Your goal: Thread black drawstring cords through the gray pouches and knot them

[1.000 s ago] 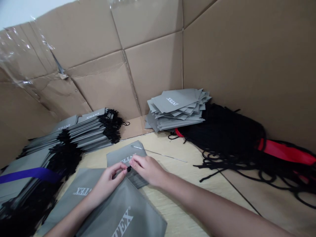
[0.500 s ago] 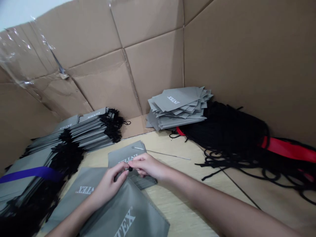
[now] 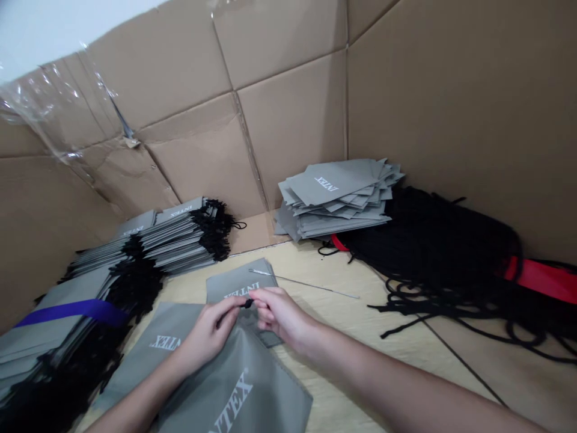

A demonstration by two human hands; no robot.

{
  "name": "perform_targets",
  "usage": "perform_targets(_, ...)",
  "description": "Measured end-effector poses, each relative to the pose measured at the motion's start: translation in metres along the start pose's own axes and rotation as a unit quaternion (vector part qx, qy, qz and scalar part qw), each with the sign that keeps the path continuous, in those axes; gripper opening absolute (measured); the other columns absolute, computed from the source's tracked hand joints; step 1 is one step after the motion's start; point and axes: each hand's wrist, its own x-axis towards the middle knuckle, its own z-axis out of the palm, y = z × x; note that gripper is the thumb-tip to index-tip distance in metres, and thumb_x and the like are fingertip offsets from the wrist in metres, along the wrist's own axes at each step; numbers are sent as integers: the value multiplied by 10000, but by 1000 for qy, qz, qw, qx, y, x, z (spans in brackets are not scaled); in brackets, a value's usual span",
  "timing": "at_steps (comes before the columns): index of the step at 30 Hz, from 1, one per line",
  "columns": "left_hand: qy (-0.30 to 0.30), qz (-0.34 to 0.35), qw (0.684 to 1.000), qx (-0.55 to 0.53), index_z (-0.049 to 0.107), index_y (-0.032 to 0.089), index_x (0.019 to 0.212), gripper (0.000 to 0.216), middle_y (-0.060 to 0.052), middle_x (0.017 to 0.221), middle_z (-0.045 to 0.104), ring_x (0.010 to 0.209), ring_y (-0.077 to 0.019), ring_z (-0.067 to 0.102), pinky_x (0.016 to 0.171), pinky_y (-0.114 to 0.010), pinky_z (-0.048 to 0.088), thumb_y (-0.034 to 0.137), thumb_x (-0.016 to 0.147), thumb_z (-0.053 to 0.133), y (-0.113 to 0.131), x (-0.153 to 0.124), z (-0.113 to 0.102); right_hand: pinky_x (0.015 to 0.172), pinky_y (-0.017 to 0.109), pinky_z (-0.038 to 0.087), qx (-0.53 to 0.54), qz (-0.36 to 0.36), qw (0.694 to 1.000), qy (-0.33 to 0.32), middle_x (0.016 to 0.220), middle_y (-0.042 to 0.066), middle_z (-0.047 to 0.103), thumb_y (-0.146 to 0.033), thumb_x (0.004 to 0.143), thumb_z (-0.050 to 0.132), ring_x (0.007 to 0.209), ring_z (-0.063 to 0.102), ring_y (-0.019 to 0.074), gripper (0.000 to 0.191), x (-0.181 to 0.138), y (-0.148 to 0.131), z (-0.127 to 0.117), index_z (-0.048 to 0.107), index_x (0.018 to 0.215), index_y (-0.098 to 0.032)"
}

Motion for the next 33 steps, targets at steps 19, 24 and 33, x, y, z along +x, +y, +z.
perform_targets(19,-34,-28,992,-120,528,154,654,391,5,632,523,633,-137,471,609,-215,360,478,853,436,-7,3,-5,482,196,246,-468,-214,857,-12,548,-62,456,-290,801,513,500,380,78,154,-13,-1,0,556,685,-197)
perform_targets(24,-52,-14,991,-120,531,149,578,521,9,557,487,565,-128,435,560,-216,325,610,800,436,-5,1,-7,441,192,210,-336,-182,920,-81,514,-74,316,-244,741,539,500,303,75,159,-8,7,-6,506,602,-175)
perform_targets(33,-72,-33,990,-113,460,161,560,565,32,541,389,546,-116,349,521,-215,257,682,768,396,-6,0,-8,461,198,205,-366,-209,904,-72,522,-72,323,-260,715,564,512,299,77,166,-5,2,-16,514,581,-175)
